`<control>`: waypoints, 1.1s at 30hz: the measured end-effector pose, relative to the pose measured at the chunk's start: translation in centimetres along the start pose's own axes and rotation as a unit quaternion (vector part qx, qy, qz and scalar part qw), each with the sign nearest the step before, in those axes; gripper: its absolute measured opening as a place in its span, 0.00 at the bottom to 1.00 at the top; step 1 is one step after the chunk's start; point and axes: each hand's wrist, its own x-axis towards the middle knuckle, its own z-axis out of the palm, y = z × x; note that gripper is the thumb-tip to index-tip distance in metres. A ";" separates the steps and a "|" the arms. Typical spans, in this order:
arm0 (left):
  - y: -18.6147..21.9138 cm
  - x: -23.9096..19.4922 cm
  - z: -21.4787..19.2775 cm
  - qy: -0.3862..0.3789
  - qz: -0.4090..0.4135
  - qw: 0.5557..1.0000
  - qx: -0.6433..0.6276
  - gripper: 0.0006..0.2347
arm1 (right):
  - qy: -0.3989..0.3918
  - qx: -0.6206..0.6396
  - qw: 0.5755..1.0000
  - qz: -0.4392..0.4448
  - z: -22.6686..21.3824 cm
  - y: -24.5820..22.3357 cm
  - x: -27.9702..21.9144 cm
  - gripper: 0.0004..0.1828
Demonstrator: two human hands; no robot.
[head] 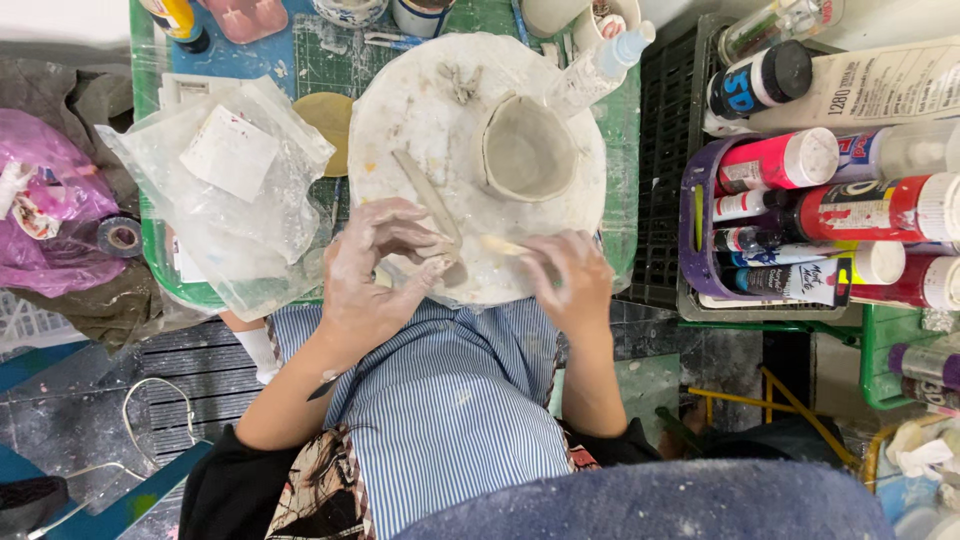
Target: The person joins a clay coil to the rim of a small clay bowl by hand, using a wooden tool to blend the seam.
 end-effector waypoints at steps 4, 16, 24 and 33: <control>-0.9 0.7 0.5 -0.031 -0.025 0.997 -0.061 0.21 | 0.057 -0.025 0.996 -0.061 1.4 -1.4 0.7 0.14; -1.0 2.3 0.3 -0.106 -0.041 0.993 0.045 0.24 | -0.111 0.306 0.932 0.158 1.8 -1.0 -0.3 0.12; -2.2 2.4 0.8 -0.130 0.014 0.987 0.093 0.10 | -0.066 0.276 0.954 0.092 1.0 -2.2 1.3 0.14; -2.1 3.0 0.7 -0.141 -0.073 0.984 0.082 0.09 | -0.118 0.274 0.947 0.119 0.5 -1.3 1.2 0.25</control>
